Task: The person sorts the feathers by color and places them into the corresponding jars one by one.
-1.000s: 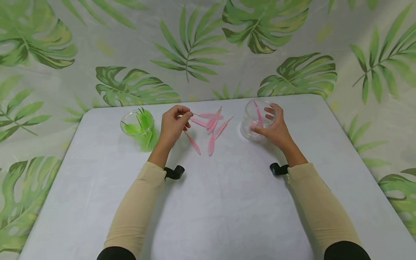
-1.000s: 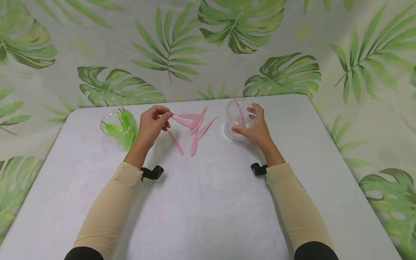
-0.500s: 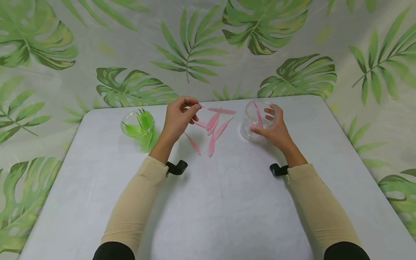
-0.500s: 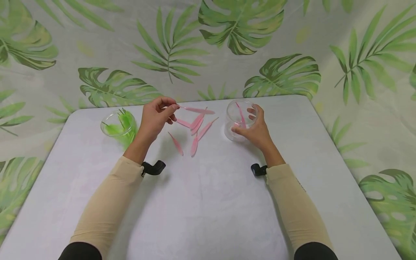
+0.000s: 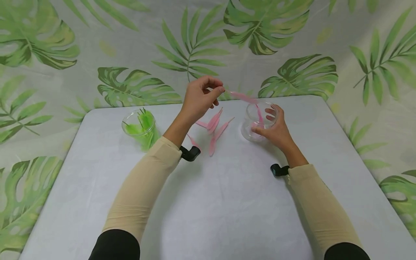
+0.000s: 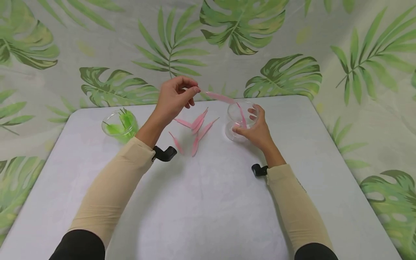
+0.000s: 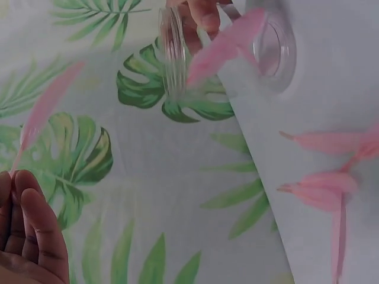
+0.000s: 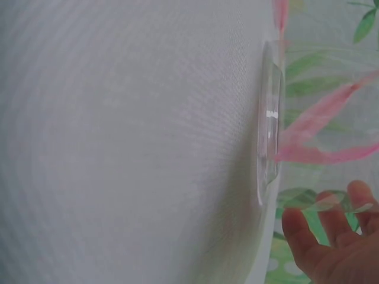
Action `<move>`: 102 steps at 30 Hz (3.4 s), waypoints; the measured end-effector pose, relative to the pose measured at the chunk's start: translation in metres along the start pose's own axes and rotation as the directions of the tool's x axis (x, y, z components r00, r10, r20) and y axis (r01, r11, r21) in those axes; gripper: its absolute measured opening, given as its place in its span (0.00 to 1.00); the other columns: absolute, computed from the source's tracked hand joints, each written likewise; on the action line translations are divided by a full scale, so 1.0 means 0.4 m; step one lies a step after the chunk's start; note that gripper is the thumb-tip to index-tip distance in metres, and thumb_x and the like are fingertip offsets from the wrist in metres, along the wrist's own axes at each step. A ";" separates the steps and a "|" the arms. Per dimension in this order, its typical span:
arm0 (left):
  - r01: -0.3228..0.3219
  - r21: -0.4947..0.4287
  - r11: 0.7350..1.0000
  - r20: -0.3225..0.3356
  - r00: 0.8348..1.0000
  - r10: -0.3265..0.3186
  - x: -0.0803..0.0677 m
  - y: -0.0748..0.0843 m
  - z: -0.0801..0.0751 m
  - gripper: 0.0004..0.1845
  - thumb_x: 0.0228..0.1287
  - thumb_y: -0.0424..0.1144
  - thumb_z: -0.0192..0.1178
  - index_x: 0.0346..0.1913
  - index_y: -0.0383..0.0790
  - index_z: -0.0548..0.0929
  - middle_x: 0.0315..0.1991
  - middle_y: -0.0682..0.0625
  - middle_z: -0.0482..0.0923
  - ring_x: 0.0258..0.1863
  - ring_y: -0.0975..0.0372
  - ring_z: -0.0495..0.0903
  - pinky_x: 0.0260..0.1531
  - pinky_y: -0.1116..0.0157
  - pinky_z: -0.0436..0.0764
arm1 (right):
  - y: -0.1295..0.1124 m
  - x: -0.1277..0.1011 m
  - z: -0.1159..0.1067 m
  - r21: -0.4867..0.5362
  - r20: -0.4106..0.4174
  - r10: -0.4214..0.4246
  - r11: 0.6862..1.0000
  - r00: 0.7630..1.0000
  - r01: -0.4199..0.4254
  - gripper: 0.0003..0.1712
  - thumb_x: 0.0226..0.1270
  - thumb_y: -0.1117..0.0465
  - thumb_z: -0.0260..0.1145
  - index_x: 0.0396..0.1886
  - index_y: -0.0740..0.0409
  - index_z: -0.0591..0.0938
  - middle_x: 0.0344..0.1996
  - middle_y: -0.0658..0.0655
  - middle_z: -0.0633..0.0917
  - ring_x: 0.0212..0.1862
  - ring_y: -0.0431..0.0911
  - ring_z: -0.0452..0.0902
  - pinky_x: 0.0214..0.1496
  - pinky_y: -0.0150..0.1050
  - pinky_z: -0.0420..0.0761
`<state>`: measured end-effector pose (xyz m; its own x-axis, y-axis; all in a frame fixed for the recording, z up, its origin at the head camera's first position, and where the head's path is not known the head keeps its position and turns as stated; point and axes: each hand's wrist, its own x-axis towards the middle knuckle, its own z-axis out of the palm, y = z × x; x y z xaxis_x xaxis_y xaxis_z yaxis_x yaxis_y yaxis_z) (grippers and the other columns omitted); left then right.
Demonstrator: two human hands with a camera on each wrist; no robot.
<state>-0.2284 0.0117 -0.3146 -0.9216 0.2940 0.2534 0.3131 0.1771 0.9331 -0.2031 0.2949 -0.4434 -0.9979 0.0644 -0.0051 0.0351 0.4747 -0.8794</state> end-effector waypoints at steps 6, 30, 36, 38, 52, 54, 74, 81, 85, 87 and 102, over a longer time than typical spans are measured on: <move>0.016 0.006 1.000 0.032 0.999 -0.016 0.035 -0.006 0.069 0.08 0.69 0.38 0.61 0.47 0.40 0.83 0.41 0.47 0.84 0.23 0.59 0.80 0.27 0.65 0.81 | 0.000 -0.002 -0.007 0.009 -0.004 -0.002 1.000 1.000 0.002 0.67 0.53 0.49 0.79 0.78 0.45 0.40 0.77 0.55 0.58 0.77 0.54 0.55 0.76 0.58 0.63; 0.077 0.284 0.956 -0.001 0.997 -0.080 0.044 -0.134 0.224 0.07 0.68 0.41 0.62 0.44 0.43 0.84 0.40 0.50 0.86 0.31 0.62 0.84 0.30 0.73 0.75 | 0.006 0.000 -0.001 0.026 0.001 -0.034 0.999 0.999 0.034 0.66 0.53 0.49 0.79 0.78 0.47 0.41 0.76 0.56 0.60 0.77 0.55 0.56 0.76 0.57 0.63; 0.058 0.339 0.939 -0.001 0.998 -0.061 0.040 -0.141 0.242 0.07 0.68 0.41 0.62 0.44 0.44 0.85 0.40 0.51 0.86 0.44 0.60 0.82 0.41 0.69 0.76 | 0.011 -0.002 -0.003 0.037 0.000 -0.042 0.998 0.999 0.042 0.66 0.53 0.50 0.79 0.78 0.47 0.41 0.76 0.56 0.60 0.77 0.55 0.56 0.76 0.57 0.63; 0.052 0.351 0.935 0.009 0.998 -0.059 0.039 -0.141 0.245 0.07 0.68 0.41 0.62 0.45 0.44 0.85 0.41 0.51 0.86 0.45 0.60 0.82 0.41 0.69 0.77 | 0.011 -0.002 -0.003 0.042 0.001 -0.040 0.998 0.999 0.040 0.65 0.54 0.50 0.79 0.78 0.47 0.41 0.76 0.56 0.60 0.77 0.55 0.56 0.76 0.57 0.63; -0.021 0.370 0.929 0.033 0.999 0.009 0.027 -0.120 0.206 0.17 0.71 0.42 0.59 0.59 0.44 0.83 0.51 0.51 0.86 0.35 0.60 0.83 0.36 0.72 0.78 | 0.003 0.001 0.007 0.022 -0.005 -0.044 0.999 0.999 0.044 0.65 0.54 0.52 0.79 0.78 0.47 0.42 0.75 0.56 0.61 0.76 0.55 0.57 0.74 0.58 0.65; -0.018 0.368 0.930 0.017 1.000 0.013 0.022 -0.123 0.179 0.16 0.71 0.42 0.58 0.58 0.44 0.83 0.51 0.51 0.86 0.35 0.60 0.82 0.36 0.72 0.77 | 0.002 0.002 0.009 0.020 -0.005 -0.046 0.999 0.999 0.046 0.65 0.53 0.51 0.79 0.78 0.47 0.42 0.75 0.56 0.61 0.76 0.54 0.57 0.75 0.57 0.65; 0.375 0.673 0.637 -0.077 0.892 -0.444 -0.047 -0.244 -0.074 0.11 0.68 0.44 0.54 0.34 0.43 0.83 0.29 0.52 0.78 0.28 0.61 0.73 0.24 0.66 0.71 | 0.000 -0.002 0.000 -0.006 -0.003 -0.017 1.000 1.000 0.017 0.67 0.52 0.49 0.80 0.78 0.46 0.41 0.76 0.56 0.60 0.77 0.56 0.56 0.74 0.59 0.65; 0.443 0.756 0.482 -0.166 0.842 -0.513 -0.092 -0.296 -0.115 0.09 0.60 0.41 0.54 0.26 0.42 0.72 0.27 0.49 0.70 0.29 0.56 0.70 0.25 0.61 0.70 | 0.001 -0.003 0.001 -0.014 0.003 -0.014 1.000 1.000 0.014 0.67 0.52 0.48 0.79 0.78 0.47 0.41 0.76 0.57 0.59 0.77 0.56 0.56 0.74 0.59 0.66; 0.424 0.777 0.466 -0.162 0.849 -0.503 -0.098 -0.314 -0.112 0.13 0.62 0.46 0.55 0.26 0.42 0.72 0.26 0.49 0.72 0.29 0.56 0.71 0.24 0.60 0.71 | 0.003 0.000 0.001 -0.018 -0.003 -0.025 1.000 1.000 0.025 0.67 0.52 0.48 0.79 0.78 0.47 0.41 0.76 0.57 0.60 0.77 0.57 0.57 0.74 0.60 0.66; 0.422 0.798 0.431 -0.173 0.844 -0.508 -0.092 -0.315 -0.101 0.14 0.62 0.48 0.57 0.25 0.43 0.73 0.27 0.49 0.74 0.29 0.56 0.73 0.25 0.59 0.74 | 0.004 0.001 0.001 -0.017 -0.007 -0.031 0.999 0.999 0.031 0.67 0.52 0.48 0.80 0.78 0.47 0.41 0.76 0.57 0.60 0.76 0.57 0.57 0.73 0.60 0.66; 0.347 0.881 0.321 -0.168 0.864 -0.476 -0.072 -0.306 -0.044 0.06 0.61 0.35 0.56 0.32 0.39 0.83 0.36 0.44 0.86 0.38 0.52 0.86 0.34 0.53 0.85 | 0.000 -0.001 -0.002 -0.025 -0.005 -0.009 1.000 1.000 0.009 0.67 0.53 0.49 0.79 0.78 0.47 0.41 0.76 0.57 0.60 0.77 0.56 0.57 0.74 0.59 0.66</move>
<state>-0.2443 -0.0347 -0.4315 -0.9832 0.0123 -0.1821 -0.0177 0.9866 0.1623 -0.2026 0.2955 -0.4430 -0.9979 0.0643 0.0049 0.0278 0.4970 -0.8673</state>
